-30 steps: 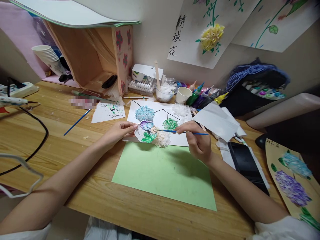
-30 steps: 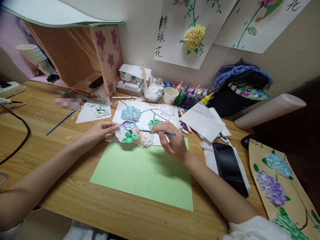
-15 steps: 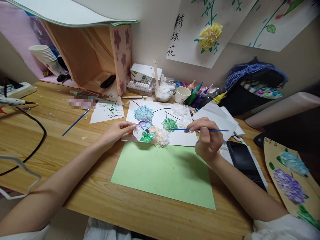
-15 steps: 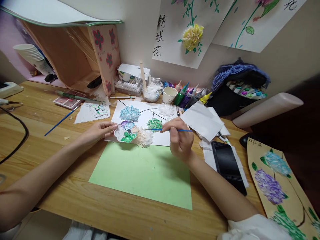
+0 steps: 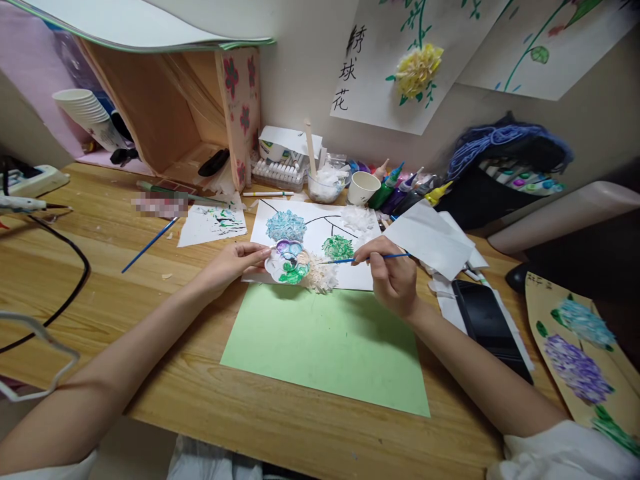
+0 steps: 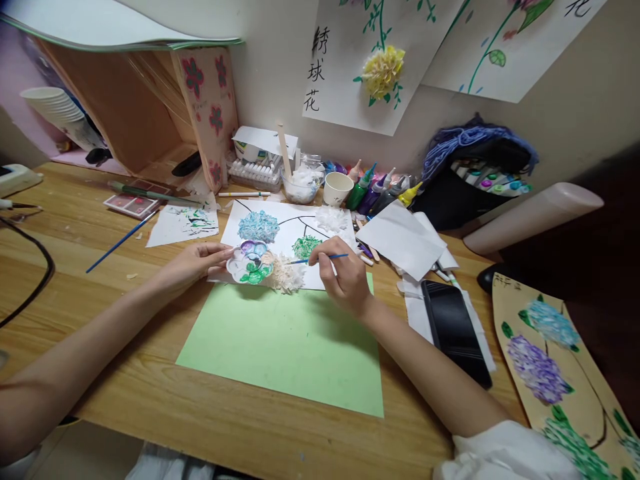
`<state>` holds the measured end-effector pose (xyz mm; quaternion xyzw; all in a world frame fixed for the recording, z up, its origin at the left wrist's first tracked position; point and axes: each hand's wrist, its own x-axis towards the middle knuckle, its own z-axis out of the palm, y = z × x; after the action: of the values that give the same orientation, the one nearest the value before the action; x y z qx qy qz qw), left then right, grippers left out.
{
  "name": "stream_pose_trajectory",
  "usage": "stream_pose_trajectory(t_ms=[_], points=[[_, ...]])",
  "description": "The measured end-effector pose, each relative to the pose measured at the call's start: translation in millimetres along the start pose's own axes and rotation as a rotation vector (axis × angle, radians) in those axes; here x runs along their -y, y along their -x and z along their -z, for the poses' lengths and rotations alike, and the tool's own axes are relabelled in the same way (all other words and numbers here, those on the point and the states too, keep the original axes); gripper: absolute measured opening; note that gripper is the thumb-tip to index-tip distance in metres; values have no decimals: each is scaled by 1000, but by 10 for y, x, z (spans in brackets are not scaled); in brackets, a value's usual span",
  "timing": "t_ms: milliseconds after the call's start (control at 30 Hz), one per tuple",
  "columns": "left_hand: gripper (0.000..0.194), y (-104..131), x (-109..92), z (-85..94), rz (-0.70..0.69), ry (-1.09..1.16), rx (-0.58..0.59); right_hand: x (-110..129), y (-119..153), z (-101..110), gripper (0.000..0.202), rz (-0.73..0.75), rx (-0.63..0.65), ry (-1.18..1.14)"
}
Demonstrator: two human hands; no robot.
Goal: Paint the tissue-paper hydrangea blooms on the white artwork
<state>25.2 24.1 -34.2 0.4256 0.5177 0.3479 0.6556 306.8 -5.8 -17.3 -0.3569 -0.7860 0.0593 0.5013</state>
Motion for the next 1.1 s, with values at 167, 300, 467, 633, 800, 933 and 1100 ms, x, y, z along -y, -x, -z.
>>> stream_pose_trajectory(t_ms=[167,300,467,633,800,933,1100], points=[[38,-4,0,4,3,18,11,-9,6,-17,23,19,0,-5],[38,0,-9,-5,-1,20,4,-17,7,-5,22,7,-15,-14],[40,-4,-2,3,1,23,9,-8,6,8,23,3,-18,-16],[44,-8,4,7,-13,-7,20,-9,-5,-10,21,41,12,9],[46,9,-25,-17,-2,7,11,-7,-11,9,19,89,11,32],[44,5,-22,-13,0,14,15,17,-14,15,19,125,18,37],[41,-10,3,7,0,29,20,48,-28,4,18,205,51,103]])
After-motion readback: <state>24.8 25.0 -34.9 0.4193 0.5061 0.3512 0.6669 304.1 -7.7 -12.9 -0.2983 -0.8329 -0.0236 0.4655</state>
